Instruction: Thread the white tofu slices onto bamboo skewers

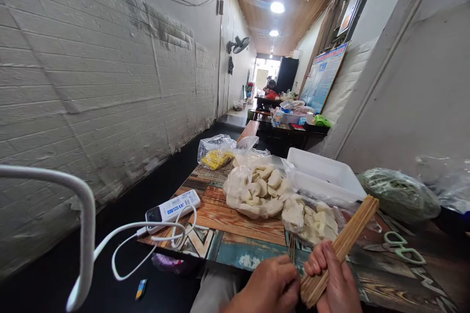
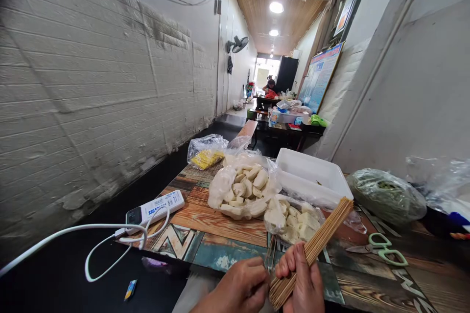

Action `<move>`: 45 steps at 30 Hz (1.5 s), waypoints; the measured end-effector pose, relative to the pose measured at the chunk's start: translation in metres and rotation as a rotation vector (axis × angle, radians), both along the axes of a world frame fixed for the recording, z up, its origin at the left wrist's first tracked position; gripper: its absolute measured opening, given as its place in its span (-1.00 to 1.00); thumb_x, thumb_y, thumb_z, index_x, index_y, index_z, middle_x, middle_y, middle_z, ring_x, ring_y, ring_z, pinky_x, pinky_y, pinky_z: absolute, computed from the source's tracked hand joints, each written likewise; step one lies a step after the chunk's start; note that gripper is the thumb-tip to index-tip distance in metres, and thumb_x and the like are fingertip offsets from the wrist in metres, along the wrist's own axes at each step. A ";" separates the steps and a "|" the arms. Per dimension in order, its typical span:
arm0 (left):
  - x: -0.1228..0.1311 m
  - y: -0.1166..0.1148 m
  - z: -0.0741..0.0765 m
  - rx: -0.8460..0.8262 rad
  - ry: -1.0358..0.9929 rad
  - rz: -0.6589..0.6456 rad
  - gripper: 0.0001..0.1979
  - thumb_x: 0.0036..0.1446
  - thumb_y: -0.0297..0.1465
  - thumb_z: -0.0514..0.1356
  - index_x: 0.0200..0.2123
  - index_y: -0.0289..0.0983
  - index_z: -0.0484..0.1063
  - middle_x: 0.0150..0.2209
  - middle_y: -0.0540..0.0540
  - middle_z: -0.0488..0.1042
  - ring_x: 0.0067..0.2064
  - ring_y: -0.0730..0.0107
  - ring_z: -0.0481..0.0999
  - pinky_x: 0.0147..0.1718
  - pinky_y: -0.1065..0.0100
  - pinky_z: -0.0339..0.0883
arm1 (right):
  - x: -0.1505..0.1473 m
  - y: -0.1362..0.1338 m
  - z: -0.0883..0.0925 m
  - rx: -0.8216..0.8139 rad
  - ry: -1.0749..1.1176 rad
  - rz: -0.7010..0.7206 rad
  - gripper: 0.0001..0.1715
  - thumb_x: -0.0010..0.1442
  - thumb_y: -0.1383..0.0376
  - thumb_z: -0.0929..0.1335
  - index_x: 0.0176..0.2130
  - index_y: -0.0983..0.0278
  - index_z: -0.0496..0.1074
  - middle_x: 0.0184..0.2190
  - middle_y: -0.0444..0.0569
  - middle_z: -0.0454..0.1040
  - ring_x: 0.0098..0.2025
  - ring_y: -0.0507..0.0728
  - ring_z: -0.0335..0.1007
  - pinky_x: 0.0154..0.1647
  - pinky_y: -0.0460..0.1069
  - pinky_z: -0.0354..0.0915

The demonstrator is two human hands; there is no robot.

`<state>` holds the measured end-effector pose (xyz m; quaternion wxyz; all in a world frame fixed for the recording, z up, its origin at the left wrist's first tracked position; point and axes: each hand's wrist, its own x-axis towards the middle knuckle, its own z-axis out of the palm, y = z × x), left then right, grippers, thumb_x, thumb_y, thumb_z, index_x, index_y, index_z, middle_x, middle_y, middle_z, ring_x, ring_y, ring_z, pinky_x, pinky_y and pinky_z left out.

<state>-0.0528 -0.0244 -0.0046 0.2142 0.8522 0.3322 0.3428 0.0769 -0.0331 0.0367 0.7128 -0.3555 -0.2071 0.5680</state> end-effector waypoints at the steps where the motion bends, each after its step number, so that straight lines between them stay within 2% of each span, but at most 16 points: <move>1: 0.000 0.001 -0.002 0.025 0.005 0.005 -0.78 -0.11 -0.65 0.13 -0.56 -0.26 0.17 -0.52 0.03 0.25 -0.48 0.53 0.21 -0.54 0.45 -0.01 | 0.001 0.000 -0.002 0.005 -0.015 0.017 -0.56 -0.10 0.20 0.58 -0.55 0.22 0.27 -0.62 -0.31 0.22 -0.61 -0.06 0.15 -0.62 -0.16 0.28; 4: -0.002 0.003 -0.008 0.146 0.030 0.070 -0.80 -0.18 -0.62 0.16 -0.55 -0.25 0.19 -0.53 0.02 0.26 -0.49 0.49 0.17 -0.53 0.39 -0.07 | 0.003 0.001 -0.009 0.012 -0.085 0.040 -0.62 -0.06 0.18 0.57 -0.52 0.21 0.33 -0.59 -0.28 0.30 -0.55 -0.03 0.27 -0.51 -0.13 0.37; 6: -0.004 0.002 -0.008 0.153 0.002 0.115 -0.78 -0.24 -0.62 0.15 -0.56 -0.25 0.16 -0.53 0.02 0.24 -0.48 0.48 0.17 -0.52 0.37 -0.09 | 0.003 0.001 -0.011 0.002 -0.119 0.032 -0.66 -0.04 0.15 0.56 -0.48 0.20 0.37 -0.57 -0.27 0.36 -0.51 -0.01 0.34 -0.45 -0.11 0.41; 10: -0.008 -0.002 0.001 -0.098 -0.152 0.129 -0.76 -0.26 -0.67 0.09 -0.57 -0.25 0.11 -0.55 0.05 0.20 -0.48 0.49 0.20 -0.52 0.42 -0.04 | 0.002 0.000 -0.012 -0.024 -0.144 -0.002 -0.67 -0.04 0.10 0.55 -0.40 0.19 0.43 -0.51 -0.23 0.44 -0.45 0.04 0.44 -0.38 -0.06 0.46; 14: -0.008 -0.003 0.008 -0.373 -0.286 0.089 -0.79 -0.24 -0.66 0.07 -0.62 -0.26 0.11 -0.61 0.09 0.15 -0.53 0.53 0.15 -0.51 0.42 -0.04 | 0.002 0.002 -0.012 -0.058 -0.236 -0.040 -0.63 -0.12 0.08 0.57 -0.44 0.20 0.43 -0.54 -0.20 0.47 -0.53 0.07 0.44 -0.54 -0.05 0.41; 17: -0.008 -0.004 0.011 -0.563 -0.376 0.061 -0.82 -0.10 -0.54 0.12 -0.63 -0.27 0.17 -0.63 0.09 0.17 -0.53 0.53 0.14 -0.51 0.42 -0.03 | 0.004 0.002 -0.012 -0.075 -0.303 -0.053 -0.64 -0.14 0.08 0.57 -0.44 0.20 0.44 -0.56 -0.18 0.49 -0.57 0.08 0.43 -0.63 -0.07 0.34; 20: -0.010 -0.006 0.015 -0.686 -0.450 0.002 -0.72 0.02 -0.30 0.18 -0.61 -0.28 0.20 -0.62 0.08 0.16 -0.52 0.54 0.12 -0.51 0.42 -0.03 | 0.004 0.002 -0.012 -0.092 -0.323 -0.059 -0.61 -0.17 0.06 0.57 -0.43 0.20 0.45 -0.58 -0.18 0.49 -0.57 0.09 0.45 -0.64 -0.08 0.32; 22: -0.012 -0.006 0.016 -0.657 -0.464 -0.035 -0.64 0.05 -0.18 0.18 -0.61 -0.28 0.21 -0.60 0.07 0.17 -0.51 0.53 0.14 -0.50 0.42 -0.03 | 0.004 0.002 -0.013 -0.112 -0.303 -0.052 -0.59 -0.20 0.08 0.59 -0.44 0.21 0.44 -0.61 -0.20 0.48 -0.58 0.08 0.44 -0.63 -0.08 0.32; 24: -0.013 -0.006 0.016 -0.560 -0.450 -0.036 -0.63 0.08 -0.17 0.18 -0.61 -0.29 0.22 -0.57 0.05 0.21 -0.48 0.51 0.19 -0.47 0.41 0.00 | 0.004 0.002 -0.016 -0.138 -0.260 -0.039 -0.56 -0.26 0.13 0.62 -0.44 0.21 0.43 -0.62 -0.21 0.48 -0.60 0.06 0.43 -0.63 -0.09 0.33; 27: -0.015 -0.004 0.017 -0.446 -0.418 0.002 -0.69 0.09 -0.27 0.20 -0.60 -0.29 0.25 -0.55 0.04 0.25 -0.44 0.48 0.24 -0.42 0.40 0.05 | 0.004 0.001 -0.020 -0.148 -0.246 -0.021 -0.53 -0.27 0.14 0.63 -0.44 0.21 0.41 -0.64 -0.23 0.47 -0.65 0.06 0.39 -0.66 -0.09 0.29; 30: -0.017 -0.003 0.019 -0.431 -0.393 -0.009 -0.73 0.07 -0.38 0.22 -0.60 -0.28 0.24 -0.55 0.05 0.25 -0.45 0.49 0.24 -0.42 0.41 0.06 | 0.006 0.002 -0.023 -0.156 -0.327 0.016 -0.48 -0.29 0.05 0.62 -0.46 0.22 0.38 -0.69 -0.21 0.45 -0.71 0.07 0.35 -0.72 -0.07 0.24; 34: -0.019 -0.003 0.019 -0.432 -0.354 -0.088 -0.75 0.06 -0.49 0.18 -0.61 -0.29 0.21 -0.58 0.08 0.20 -0.47 0.52 0.23 -0.44 0.44 0.04 | 0.009 0.002 -0.023 -0.173 -0.413 0.068 -0.43 -0.27 -0.04 0.59 -0.43 0.24 0.38 -0.70 -0.17 0.47 -0.72 0.07 0.35 -0.71 -0.06 0.28; 38: -0.019 -0.002 0.015 -0.366 -0.268 -0.084 -0.78 -0.02 -0.60 0.13 -0.59 -0.27 0.16 -0.57 0.09 0.18 -0.47 0.53 0.20 -0.46 0.46 0.01 | 0.005 0.000 -0.020 -0.139 -0.427 0.028 -0.45 -0.20 -0.06 0.57 -0.46 0.24 0.36 -0.73 -0.21 0.42 -0.74 0.03 0.30 -0.71 -0.09 0.25; 41: -0.018 -0.001 0.012 -0.317 -0.191 -0.042 -0.73 -0.10 -0.67 0.11 -0.58 -0.25 0.07 -0.57 0.10 0.12 -0.50 0.53 0.13 -0.50 0.44 -0.03 | 0.004 -0.001 -0.019 -0.138 -0.425 0.004 -0.48 -0.15 -0.06 0.56 -0.48 0.25 0.36 -0.73 -0.23 0.40 -0.71 0.00 0.29 -0.68 -0.12 0.25; 45: -0.015 -0.001 0.008 -0.279 -0.122 -0.056 -0.66 -0.13 -0.71 0.10 -0.57 -0.22 -0.01 -0.56 0.11 0.08 -0.52 0.53 0.07 -0.54 0.42 -0.08 | 0.007 -0.002 -0.017 -0.076 -0.479 0.054 -0.51 -0.06 -0.06 0.52 -0.52 0.29 0.43 -0.63 -0.16 0.44 -0.58 0.01 0.34 -0.55 -0.13 0.29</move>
